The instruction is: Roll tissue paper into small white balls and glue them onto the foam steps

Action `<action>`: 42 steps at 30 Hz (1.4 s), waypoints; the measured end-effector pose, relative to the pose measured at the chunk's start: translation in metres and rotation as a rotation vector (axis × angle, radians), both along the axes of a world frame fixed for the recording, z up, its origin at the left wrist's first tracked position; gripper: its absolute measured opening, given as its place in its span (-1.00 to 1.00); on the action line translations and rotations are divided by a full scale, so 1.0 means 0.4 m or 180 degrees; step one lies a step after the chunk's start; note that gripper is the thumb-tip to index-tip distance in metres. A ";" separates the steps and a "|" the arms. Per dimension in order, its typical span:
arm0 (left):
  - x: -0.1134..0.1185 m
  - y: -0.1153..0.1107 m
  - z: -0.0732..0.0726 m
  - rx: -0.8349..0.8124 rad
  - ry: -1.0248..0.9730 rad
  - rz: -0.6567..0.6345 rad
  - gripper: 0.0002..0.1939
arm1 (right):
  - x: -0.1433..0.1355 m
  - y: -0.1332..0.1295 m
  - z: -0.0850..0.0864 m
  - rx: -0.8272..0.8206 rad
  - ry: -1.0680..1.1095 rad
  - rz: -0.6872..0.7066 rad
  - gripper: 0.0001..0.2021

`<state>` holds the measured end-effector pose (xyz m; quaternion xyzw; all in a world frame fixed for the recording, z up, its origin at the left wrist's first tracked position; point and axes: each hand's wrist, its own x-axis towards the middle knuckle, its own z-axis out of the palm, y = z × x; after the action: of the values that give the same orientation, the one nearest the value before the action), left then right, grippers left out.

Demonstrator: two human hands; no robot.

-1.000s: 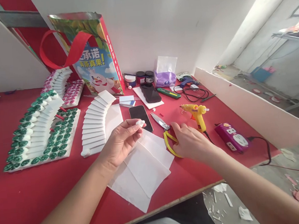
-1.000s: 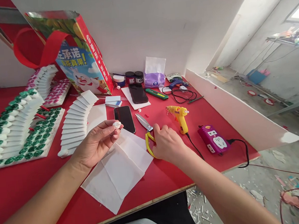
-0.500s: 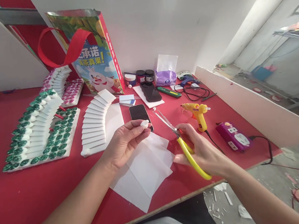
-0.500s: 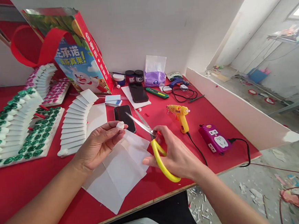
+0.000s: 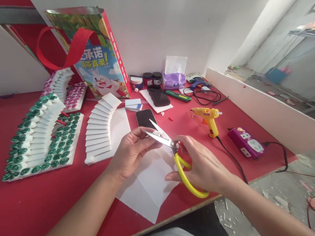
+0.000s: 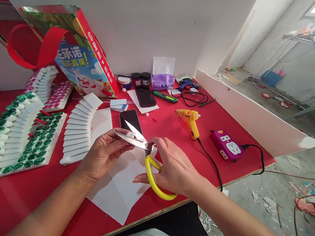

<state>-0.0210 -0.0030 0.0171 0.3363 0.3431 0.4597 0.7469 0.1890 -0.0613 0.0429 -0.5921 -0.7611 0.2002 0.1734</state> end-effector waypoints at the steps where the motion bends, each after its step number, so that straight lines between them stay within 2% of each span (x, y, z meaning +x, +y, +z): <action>1: 0.000 -0.001 0.000 -0.0001 -0.0001 -0.0015 -0.76 | -0.001 -0.001 0.002 -0.0027 -0.0014 -0.0035 -0.22; 11: 0.008 -0.001 0.002 0.0022 -0.0092 -0.0083 -0.82 | -0.009 -0.016 -0.009 -0.0272 0.0347 -0.0168 -0.33; 17: 0.014 -0.006 0.008 -0.0001 -0.0063 -0.0057 -0.85 | -0.011 -0.028 -0.030 -0.0199 0.0623 -0.0266 -0.46; 26: 0.020 -0.010 0.010 -0.0109 -0.0077 -0.0078 -0.82 | -0.021 -0.054 -0.030 -0.0139 0.0688 -0.0386 -0.63; 31: 0.025 -0.013 0.000 -0.0138 -0.0024 -0.0180 -0.81 | -0.021 -0.075 -0.037 -0.0185 0.0604 -0.0522 -0.60; 42: 0.035 -0.016 -0.002 -0.0172 -0.0069 -0.0210 -0.85 | -0.023 -0.090 -0.026 -0.0191 0.0730 -0.0551 -0.69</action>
<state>-0.0070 -0.0096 0.0164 0.3222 0.3361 0.4291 0.7741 0.1798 -0.0974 0.0326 -0.6336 -0.6761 0.2736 0.2580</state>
